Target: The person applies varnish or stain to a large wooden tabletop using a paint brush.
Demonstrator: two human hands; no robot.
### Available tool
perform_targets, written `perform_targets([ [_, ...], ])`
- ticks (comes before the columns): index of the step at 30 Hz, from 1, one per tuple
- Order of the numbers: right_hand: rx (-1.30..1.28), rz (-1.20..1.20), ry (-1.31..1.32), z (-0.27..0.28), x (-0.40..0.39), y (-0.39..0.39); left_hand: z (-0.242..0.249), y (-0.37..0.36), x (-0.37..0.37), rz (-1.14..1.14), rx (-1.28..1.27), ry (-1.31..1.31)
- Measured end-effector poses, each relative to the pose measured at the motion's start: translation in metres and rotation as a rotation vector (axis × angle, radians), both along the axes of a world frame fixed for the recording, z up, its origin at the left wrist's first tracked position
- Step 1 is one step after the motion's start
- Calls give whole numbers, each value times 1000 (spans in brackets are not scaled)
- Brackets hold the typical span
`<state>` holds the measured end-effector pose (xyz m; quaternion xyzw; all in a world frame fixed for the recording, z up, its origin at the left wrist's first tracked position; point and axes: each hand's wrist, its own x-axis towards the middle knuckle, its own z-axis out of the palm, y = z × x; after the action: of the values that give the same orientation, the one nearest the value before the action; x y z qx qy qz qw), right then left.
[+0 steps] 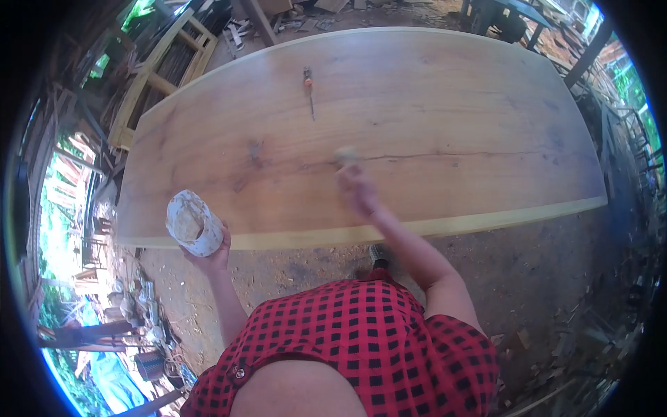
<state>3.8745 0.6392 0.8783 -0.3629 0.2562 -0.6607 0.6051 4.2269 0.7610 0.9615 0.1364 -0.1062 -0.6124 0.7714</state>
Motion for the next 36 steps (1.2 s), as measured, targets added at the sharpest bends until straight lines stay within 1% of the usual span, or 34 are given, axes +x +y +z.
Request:
perform_targets([
  [1,-121,32,333,-5,17,2,4,-22,-9,-18,4,-18],
  [2,-265,36,613,-11,34,4,8,-34,-16,-24,8,-26],
  [3,-363,74,820,20,38,15,12,-45,-25,-58,-11,-41],
  [4,-361,76,816,24,33,6,15,-55,-31,-88,-31,-55],
  [6,-78,289,441,32,26,-18,18,-66,-38,-93,-35,-63],
  [7,-29,256,377,30,6,-39,16,-70,-44,-103,-40,-68],
  [9,86,38,366,24,-43,-86,12,-74,-45,-97,-43,-69],
  [10,49,-53,271,10,-80,-120,6,-77,-44,-72,-17,-70],
  [11,33,-180,324,5,-118,-147,2,-74,-39,-46,6,-72],
  [12,41,-303,200,-1,-157,-170,0,-70,-35,-28,9,-72],
  [13,81,-495,196,-1,-193,-190,-2,-64,-32,18,48,-61],
  [14,39,-695,154,-26,-238,-221,-3,-57,-31,64,85,-49],
  [15,59,-885,445,-45,-289,-249,-2,-53,-31,101,83,-76],
  [16,161,-1019,435,-16,-298,-241,-1,-49,-30,119,84,-78],
  [18,33,-1281,802,-26,-334,-271,-2,-43,-22,188,119,-64],
  [19,31,-1264,803,-19,-324,-275,-2,-41,-22,204,124,-65],
  [21,16,-1277,1341,-6,-304,-282,-2,-39,-27,215,136,-71],
  [23,-222,-1077,1291,1,-250,-287,-2,-40,-31,215,141,-63],
  [24,-134,-867,1374,-3,-229,-294,-1,-41,-38,203,138,-57],
  [26,-160,-708,1214,11,-143,-265,-2,-48,-36,193,139,-66],
  [27,-222,-572,1219,13,-111,-249,-3,-51,-34,182,140,-74],
  [29,-476,-381,1343,24,-67,-203,-3,-58,-35,181,148,-56],
  [30,-484,-163,1006,-5,-44,-198,-3,-61,-32,180,154,-35],
  [32,-515,99,810,2,-11,-142,-7,-66,-22,173,147,-32],
  [33,-554,146,956,49,-4,-101,-11,-70,-15,158,141,-25],
  [34,-553,145,957,51,5,-101,-13,-74,-8,139,137,-19],
  [36,-452,387,761,55,24,-101,-10,-78,1,143,165,-18],
])
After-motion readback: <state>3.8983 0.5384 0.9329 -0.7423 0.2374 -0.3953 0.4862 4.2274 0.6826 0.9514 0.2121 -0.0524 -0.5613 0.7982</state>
